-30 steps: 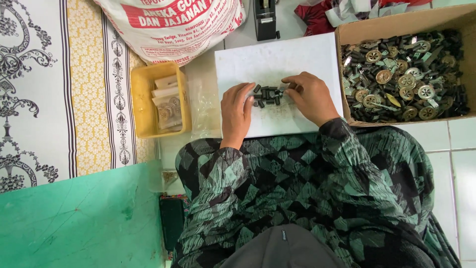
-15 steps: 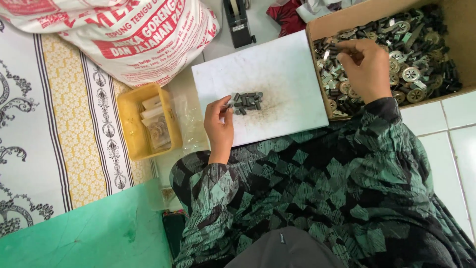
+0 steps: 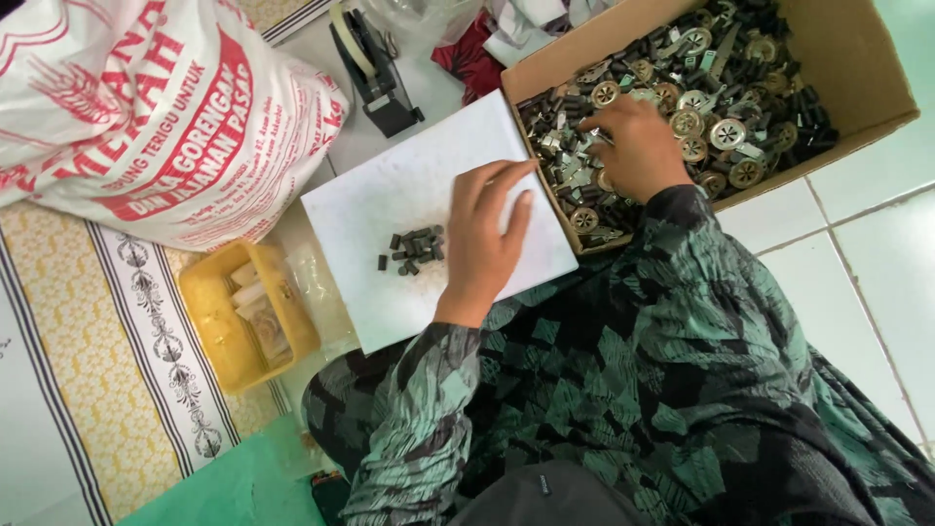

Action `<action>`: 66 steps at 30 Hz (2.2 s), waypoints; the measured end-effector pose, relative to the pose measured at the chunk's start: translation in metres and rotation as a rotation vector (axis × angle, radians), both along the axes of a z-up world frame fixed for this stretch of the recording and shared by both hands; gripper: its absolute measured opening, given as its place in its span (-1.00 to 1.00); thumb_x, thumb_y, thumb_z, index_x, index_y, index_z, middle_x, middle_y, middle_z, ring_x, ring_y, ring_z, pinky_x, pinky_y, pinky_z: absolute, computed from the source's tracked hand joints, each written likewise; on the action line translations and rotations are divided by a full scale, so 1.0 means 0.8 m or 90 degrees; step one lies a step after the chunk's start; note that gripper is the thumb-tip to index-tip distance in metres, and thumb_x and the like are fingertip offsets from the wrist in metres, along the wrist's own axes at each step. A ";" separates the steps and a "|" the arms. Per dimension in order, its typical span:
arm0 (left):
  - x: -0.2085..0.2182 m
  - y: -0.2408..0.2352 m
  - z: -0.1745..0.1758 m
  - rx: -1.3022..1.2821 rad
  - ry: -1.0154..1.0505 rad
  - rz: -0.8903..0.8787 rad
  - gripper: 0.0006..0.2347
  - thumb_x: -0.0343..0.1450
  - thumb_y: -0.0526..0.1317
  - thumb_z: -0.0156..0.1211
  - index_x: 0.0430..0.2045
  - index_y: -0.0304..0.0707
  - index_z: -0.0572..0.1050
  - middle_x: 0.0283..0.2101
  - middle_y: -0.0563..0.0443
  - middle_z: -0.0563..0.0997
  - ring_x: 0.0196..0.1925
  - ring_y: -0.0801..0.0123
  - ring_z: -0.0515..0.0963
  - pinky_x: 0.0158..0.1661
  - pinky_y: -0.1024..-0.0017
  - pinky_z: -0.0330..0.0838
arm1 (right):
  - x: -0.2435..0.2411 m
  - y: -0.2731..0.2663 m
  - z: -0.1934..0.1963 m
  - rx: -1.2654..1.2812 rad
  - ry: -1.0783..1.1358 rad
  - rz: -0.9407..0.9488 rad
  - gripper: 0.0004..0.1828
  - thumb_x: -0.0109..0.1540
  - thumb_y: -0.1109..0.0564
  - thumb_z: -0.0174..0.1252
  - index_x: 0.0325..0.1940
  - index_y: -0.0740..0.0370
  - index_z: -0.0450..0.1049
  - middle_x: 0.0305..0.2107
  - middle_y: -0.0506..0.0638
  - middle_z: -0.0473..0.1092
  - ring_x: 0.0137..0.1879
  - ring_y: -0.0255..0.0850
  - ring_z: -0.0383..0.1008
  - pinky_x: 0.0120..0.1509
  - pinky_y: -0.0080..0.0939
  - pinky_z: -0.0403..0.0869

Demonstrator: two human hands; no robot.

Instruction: The person sits on the floor and sorts small black cylindrical parts from a cardboard box filled with mixed hardware. They pick parts from the box, place them on a white sheet, and then transfer them into a clear plastic bag.

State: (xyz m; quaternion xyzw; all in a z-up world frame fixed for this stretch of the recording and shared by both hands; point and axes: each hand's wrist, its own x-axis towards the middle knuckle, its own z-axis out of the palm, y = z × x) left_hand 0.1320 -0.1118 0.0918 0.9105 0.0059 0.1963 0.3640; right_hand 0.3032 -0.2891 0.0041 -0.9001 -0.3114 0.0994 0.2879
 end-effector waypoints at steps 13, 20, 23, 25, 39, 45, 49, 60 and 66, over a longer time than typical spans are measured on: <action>0.191 -0.050 -0.179 0.497 0.411 -0.029 -0.83 0.38 -0.36 0.25 -0.18 -0.33 0.61 -0.17 -0.19 0.63 -0.13 0.14 0.66 -0.27 0.23 0.63 | 0.024 -0.053 -0.089 -0.341 -0.049 -0.125 -0.80 0.29 0.12 0.29 -0.02 0.14 0.65 0.01 0.12 0.49 0.22 0.13 0.35 0.32 0.28 0.15; 0.213 -0.037 -0.206 0.394 0.448 -0.011 -0.80 0.42 -0.43 0.17 -0.09 -0.44 0.56 -0.18 -0.29 0.64 -0.11 0.07 0.67 -0.26 0.22 0.68 | 0.028 -0.039 -0.068 -0.226 0.082 -0.110 -0.73 0.35 0.13 0.17 0.12 0.03 0.62 -0.08 0.12 0.54 0.20 0.23 0.43 0.36 0.32 0.17; 0.210 -0.033 -0.212 0.286 0.451 -0.038 -0.81 0.42 -0.46 0.14 -0.11 -0.45 0.59 -0.20 -0.30 0.67 -0.13 0.01 0.68 -0.28 0.16 0.70 | 0.025 -0.026 -0.070 -0.231 0.119 -0.075 -0.68 0.32 0.12 0.21 0.17 -0.02 0.60 -0.06 0.12 0.56 0.21 0.22 0.46 0.36 0.33 0.21; 0.209 -0.033 -0.213 0.235 0.453 -0.056 -0.80 0.43 -0.49 0.12 -0.11 -0.47 0.59 -0.20 -0.32 0.68 -0.14 -0.01 0.69 -0.28 0.15 0.70 | 0.026 -0.020 -0.078 -0.237 0.117 -0.057 -0.64 0.31 0.11 0.23 0.21 -0.06 0.58 -0.04 0.11 0.56 0.21 0.19 0.48 0.32 0.28 0.27; 0.209 -0.037 -0.199 0.202 0.500 -0.095 -0.76 0.46 -0.55 0.05 -0.01 -0.53 0.52 0.07 -0.47 0.57 0.12 -0.10 0.60 -0.08 0.11 0.68 | 0.022 -0.008 -0.084 -0.250 0.091 -0.009 -0.86 0.30 0.14 0.23 -0.12 0.03 0.69 -0.19 0.07 0.57 0.05 0.17 0.53 0.35 0.34 0.29; 0.220 -0.032 -0.225 0.183 0.444 -0.085 -0.82 0.45 -0.53 0.10 -0.10 -0.48 0.50 0.11 -0.47 0.50 0.16 -0.12 0.55 -0.05 0.07 0.69 | 0.013 0.000 -0.043 -0.256 0.085 0.008 -0.84 0.31 0.14 0.18 -0.20 0.00 0.68 -0.23 0.03 0.57 -0.05 0.14 0.54 0.32 0.29 0.32; 0.216 -0.035 -0.216 0.195 0.440 -0.090 -0.83 0.44 -0.54 0.11 -0.12 -0.46 0.51 0.08 -0.45 0.51 0.13 -0.10 0.57 -0.09 0.10 0.70 | 0.017 -0.001 -0.086 -0.262 0.049 0.015 -0.87 0.31 0.08 0.21 -0.15 -0.02 0.67 -0.18 -0.02 0.54 -0.09 0.07 0.55 0.24 0.25 0.36; 0.216 -0.037 -0.225 0.231 0.466 -0.103 -0.82 0.46 -0.53 0.07 -0.07 -0.51 0.46 0.00 -0.48 0.56 0.04 -0.07 0.64 -0.13 0.18 0.73 | 0.018 0.003 -0.161 -0.268 0.056 -0.041 -0.90 0.35 0.18 0.18 -0.11 0.15 0.61 -0.08 0.12 0.52 0.01 0.17 0.52 0.40 0.34 0.20; 0.215 -0.036 -0.232 0.155 0.455 -0.099 -0.79 0.47 -0.56 0.06 -0.01 -0.58 0.46 0.14 -0.63 0.47 0.05 -0.19 0.64 -0.15 0.09 0.72 | 0.016 0.000 -0.184 -0.298 -0.016 -0.003 -0.88 0.28 0.09 0.21 -0.25 0.15 0.61 -0.17 0.07 0.52 -0.11 0.12 0.52 0.12 0.21 0.33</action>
